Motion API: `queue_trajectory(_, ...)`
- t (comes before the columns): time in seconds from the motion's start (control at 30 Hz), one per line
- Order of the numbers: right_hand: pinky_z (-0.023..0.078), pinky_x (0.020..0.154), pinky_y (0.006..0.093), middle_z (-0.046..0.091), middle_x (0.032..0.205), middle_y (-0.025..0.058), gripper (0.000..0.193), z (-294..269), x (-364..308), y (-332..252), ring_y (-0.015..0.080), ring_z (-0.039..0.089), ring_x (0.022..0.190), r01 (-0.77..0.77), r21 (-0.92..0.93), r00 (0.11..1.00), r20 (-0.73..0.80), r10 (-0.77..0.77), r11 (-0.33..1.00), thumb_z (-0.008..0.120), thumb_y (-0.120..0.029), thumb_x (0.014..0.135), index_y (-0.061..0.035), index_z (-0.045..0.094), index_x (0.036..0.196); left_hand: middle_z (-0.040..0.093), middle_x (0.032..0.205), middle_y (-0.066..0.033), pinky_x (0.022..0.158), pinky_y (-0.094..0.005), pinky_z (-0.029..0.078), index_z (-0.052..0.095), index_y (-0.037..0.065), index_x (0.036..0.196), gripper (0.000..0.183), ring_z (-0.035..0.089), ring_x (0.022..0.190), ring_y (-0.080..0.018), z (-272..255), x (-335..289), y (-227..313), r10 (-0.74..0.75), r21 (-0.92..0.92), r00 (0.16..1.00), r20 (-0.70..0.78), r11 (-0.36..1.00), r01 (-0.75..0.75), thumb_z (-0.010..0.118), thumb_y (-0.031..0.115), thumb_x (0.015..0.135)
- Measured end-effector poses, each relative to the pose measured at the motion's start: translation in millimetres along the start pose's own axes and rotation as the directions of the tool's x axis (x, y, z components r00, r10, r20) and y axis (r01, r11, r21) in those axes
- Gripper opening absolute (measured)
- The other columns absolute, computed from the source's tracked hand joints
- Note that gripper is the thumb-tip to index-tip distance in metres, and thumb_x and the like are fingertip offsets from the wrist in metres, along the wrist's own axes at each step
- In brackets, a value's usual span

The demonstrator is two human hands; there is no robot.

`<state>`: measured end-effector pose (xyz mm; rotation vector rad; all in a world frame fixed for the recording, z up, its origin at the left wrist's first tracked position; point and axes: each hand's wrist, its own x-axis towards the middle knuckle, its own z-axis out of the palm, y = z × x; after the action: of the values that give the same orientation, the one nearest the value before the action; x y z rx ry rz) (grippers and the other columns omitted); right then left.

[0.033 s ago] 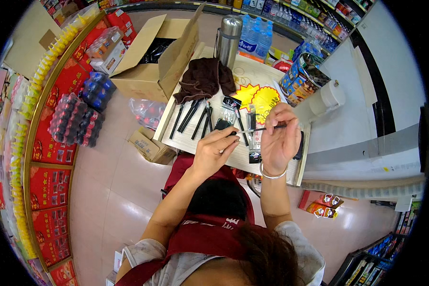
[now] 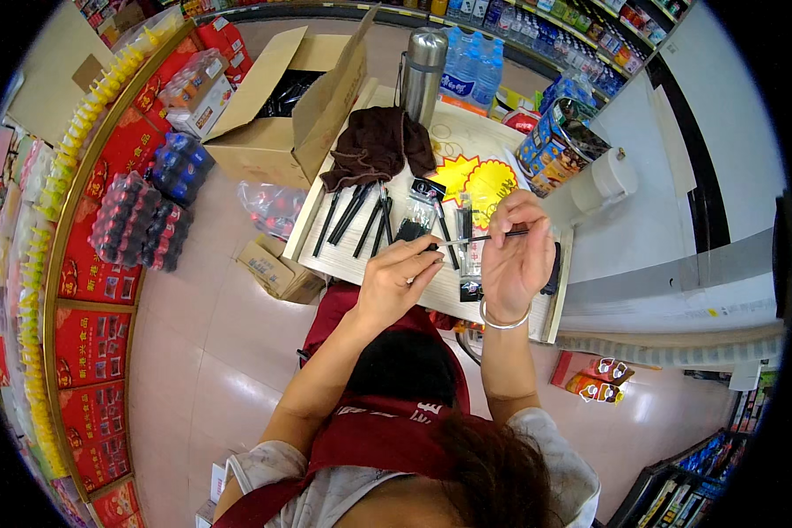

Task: The person assembles small black tripod legs by hand, repeatedly picking up individual legs, connecting them, and placing the assembled units into a cardboard box. The process is continuous and repetitive throughout the clip.

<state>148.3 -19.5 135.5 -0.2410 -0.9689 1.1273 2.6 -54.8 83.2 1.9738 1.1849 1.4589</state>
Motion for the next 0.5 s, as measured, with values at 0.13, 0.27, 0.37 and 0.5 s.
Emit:
queue_trajectory(0.13,0.036,0.066,0.0215,0.045,0.098,0.0120,0.035,-5.4,-0.8,0.0,0.0117,0.042,0.073,-0.038,-0.084,0.998,0.042,0.042,0.996,0.034,-0.023,0.098,0.0041,0.053,0.087,0.065,0.097,-0.0137,0.062,-0.0292,0.049,0.066,-0.001,0.086,0.016,0.062,0.072,-0.0242,0.0,-0.4,0.7,0.014,0.012,1.000,0.005,1.000,-0.014,0.069,-0.001,0.070)
queue_trajectory(0.27,0.036,0.067,0.0199,0.048,0.097,0.0112,0.038,3.6,-2.4,-2.7,0.0111,0.044,0.076,-0.093,-0.229,0.989,0.095,0.118,0.969,0.034,-0.024,0.098,0.0036,0.056,0.083,0.064,0.096,-0.0134,0.065,-0.0310,0.049,0.065,-0.002,0.084,0.014,0.062,0.075,-0.0259,1.3,-2.3,-4.0,0.023,0.018,1.000,0.002,1.000,-0.023,0.068,0.000,0.071)
queue_trajectory(0.37,0.037,0.070,0.0199,0.051,0.096,0.0105,0.039,6.1,-5.0,-4.5,0.0115,0.046,0.078,-0.098,-0.479,0.949,0.219,0.227,0.872,0.033,-0.023,0.098,0.0031,0.058,0.084,0.064,0.095,-0.0143,0.068,-0.0324,0.050,0.065,-0.003,0.083,0.013,0.062,0.078,-0.0274,0.3,-2.9,-2.0,-0.015,-0.013,1.000,0.025,1.000,0.016,0.068,0.001,0.071)
queue_trajectory(0.5,0.041,0.079,0.0277,0.053,0.096,0.0110,0.032,10.8,-2.9,4.5,0.0175,0.051,0.088,-0.166,-0.673,0.869,0.245,0.429,0.721,0.038,-0.019,0.096,0.0034,0.058,0.085,0.065,0.090,-0.0141,0.066,-0.0292,0.049,0.065,-0.003,0.084,0.013,0.063,0.074,-0.0229,-1.0,-1.3,3.7,-0.034,-0.058,0.999,0.039,0.998,0.036,0.068,0.002,0.072)
